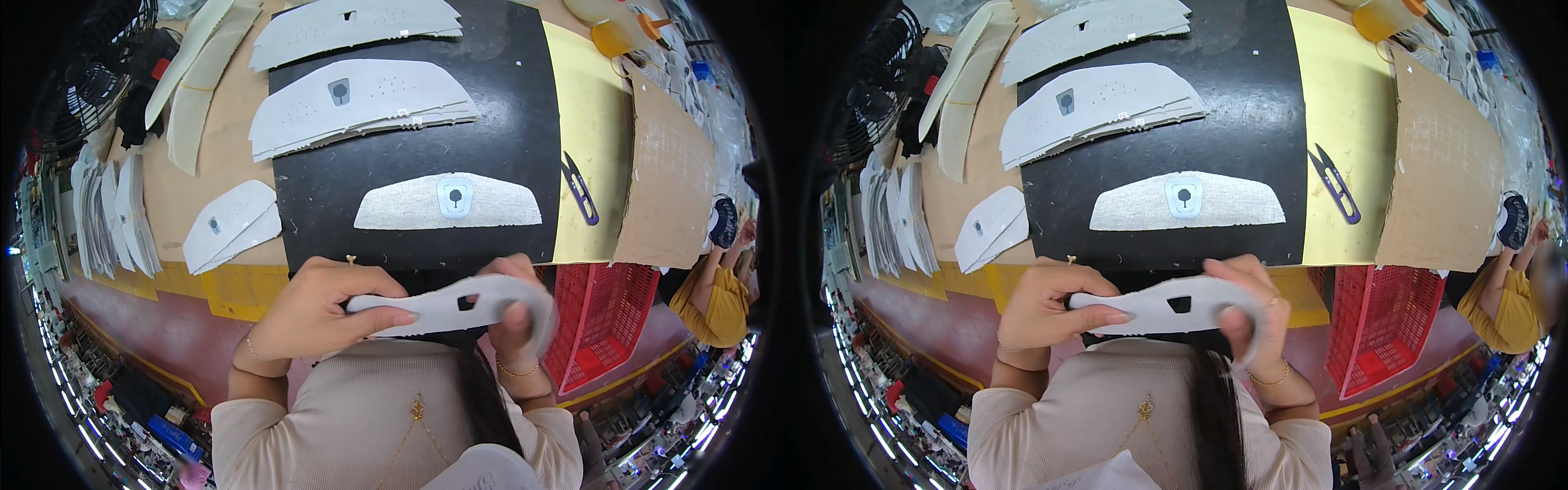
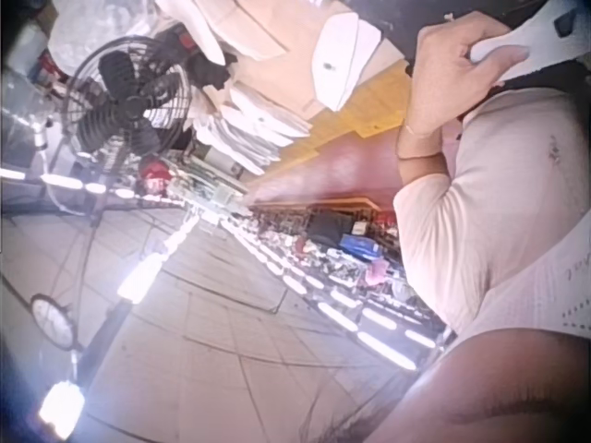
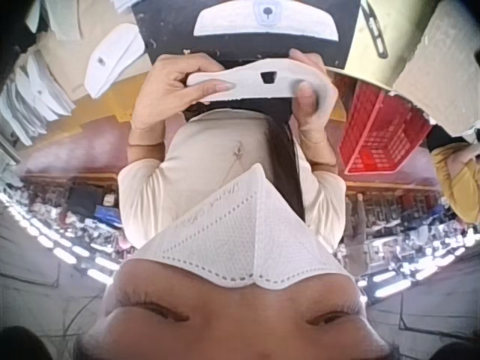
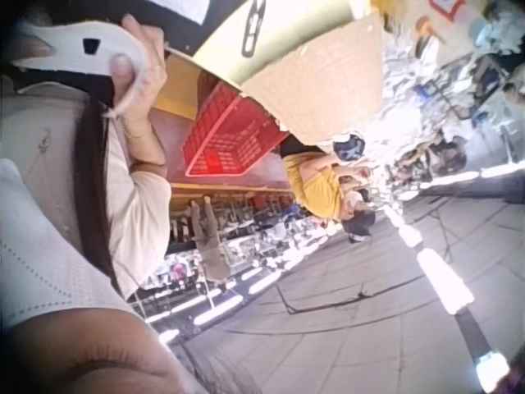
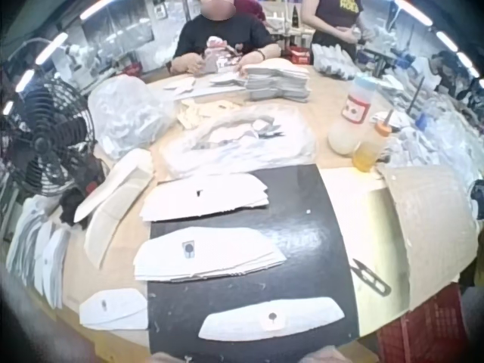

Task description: The person trims the edges of white fabric pieces using small scissors. They repeatedly pick up a piece, trim along the perimeter, and place it back on the table. The person also flips and repositions the pieces to access different edges.

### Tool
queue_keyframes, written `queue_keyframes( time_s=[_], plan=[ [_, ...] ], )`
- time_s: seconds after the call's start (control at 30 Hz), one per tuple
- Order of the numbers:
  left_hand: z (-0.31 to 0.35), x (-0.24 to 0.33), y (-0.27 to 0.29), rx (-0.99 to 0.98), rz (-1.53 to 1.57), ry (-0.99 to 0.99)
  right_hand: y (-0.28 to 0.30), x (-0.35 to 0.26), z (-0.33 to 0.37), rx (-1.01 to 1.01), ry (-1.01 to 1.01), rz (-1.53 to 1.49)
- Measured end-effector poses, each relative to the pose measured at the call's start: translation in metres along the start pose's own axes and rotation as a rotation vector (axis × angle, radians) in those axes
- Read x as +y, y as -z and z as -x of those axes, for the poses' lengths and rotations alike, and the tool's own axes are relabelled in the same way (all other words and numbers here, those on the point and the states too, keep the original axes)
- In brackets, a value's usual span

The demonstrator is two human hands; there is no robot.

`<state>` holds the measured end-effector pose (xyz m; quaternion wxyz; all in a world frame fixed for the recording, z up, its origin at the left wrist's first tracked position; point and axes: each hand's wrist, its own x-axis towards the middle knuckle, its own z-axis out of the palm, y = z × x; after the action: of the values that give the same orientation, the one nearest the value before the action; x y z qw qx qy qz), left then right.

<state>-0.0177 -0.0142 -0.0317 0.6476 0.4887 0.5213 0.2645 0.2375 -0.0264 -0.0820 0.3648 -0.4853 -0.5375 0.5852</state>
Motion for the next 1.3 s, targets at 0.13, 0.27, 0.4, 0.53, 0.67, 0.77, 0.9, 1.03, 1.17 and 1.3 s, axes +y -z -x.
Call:
queue_keyframes(
  time_s=[0.13, 0.27, 0.4, 0.53, 0.67, 0.77, 0.9, 1.03, 1.17, 1.3],
  plan=[
    [-0.005, 0.004, 0.009, 0.058, -0.056, -0.025, 0.006, -0.002, -0.004, 0.223, -0.036, -0.162],
    [-0.025, -0.001, 0.012, 0.135, -0.015, -0.079, 0.015, -0.013, -0.023, 0.231, -0.043, -0.080],
    [-0.039, 0.008, 0.007, 0.251, 0.098, 0.133, 0.022, -0.016, -0.038, 0.360, -0.159, -0.068],
    [-0.050, 0.010, 0.008, 0.301, 0.041, 0.208, 0.022, -0.021, -0.055, 0.379, -0.166, 0.049],
    [-0.058, -0.003, 0.005, 0.386, 0.005, 0.194, 0.025, -0.017, -0.063, 0.368, -0.196, 0.125],
    [-0.062, -0.004, 0.006, 0.399, -0.021, 0.239, 0.023, -0.016, -0.067, 0.370, -0.215, 0.107],
    [-0.065, -0.007, 0.005, 0.417, -0.043, 0.250, 0.022, -0.018, -0.070, 0.364, -0.241, 0.156],
    [-0.065, -0.007, 0.003, 0.423, -0.064, 0.235, 0.022, -0.019, -0.071, 0.364, -0.265, 0.184],
    [-0.066, -0.008, 0.002, 0.431, -0.093, 0.209, 0.020, -0.018, -0.071, 0.383, -0.262, 0.179],
    [-0.066, -0.009, 0.001, 0.434, -0.108, 0.203, 0.020, -0.018, -0.071, 0.387, -0.264, 0.192]
  ],
)
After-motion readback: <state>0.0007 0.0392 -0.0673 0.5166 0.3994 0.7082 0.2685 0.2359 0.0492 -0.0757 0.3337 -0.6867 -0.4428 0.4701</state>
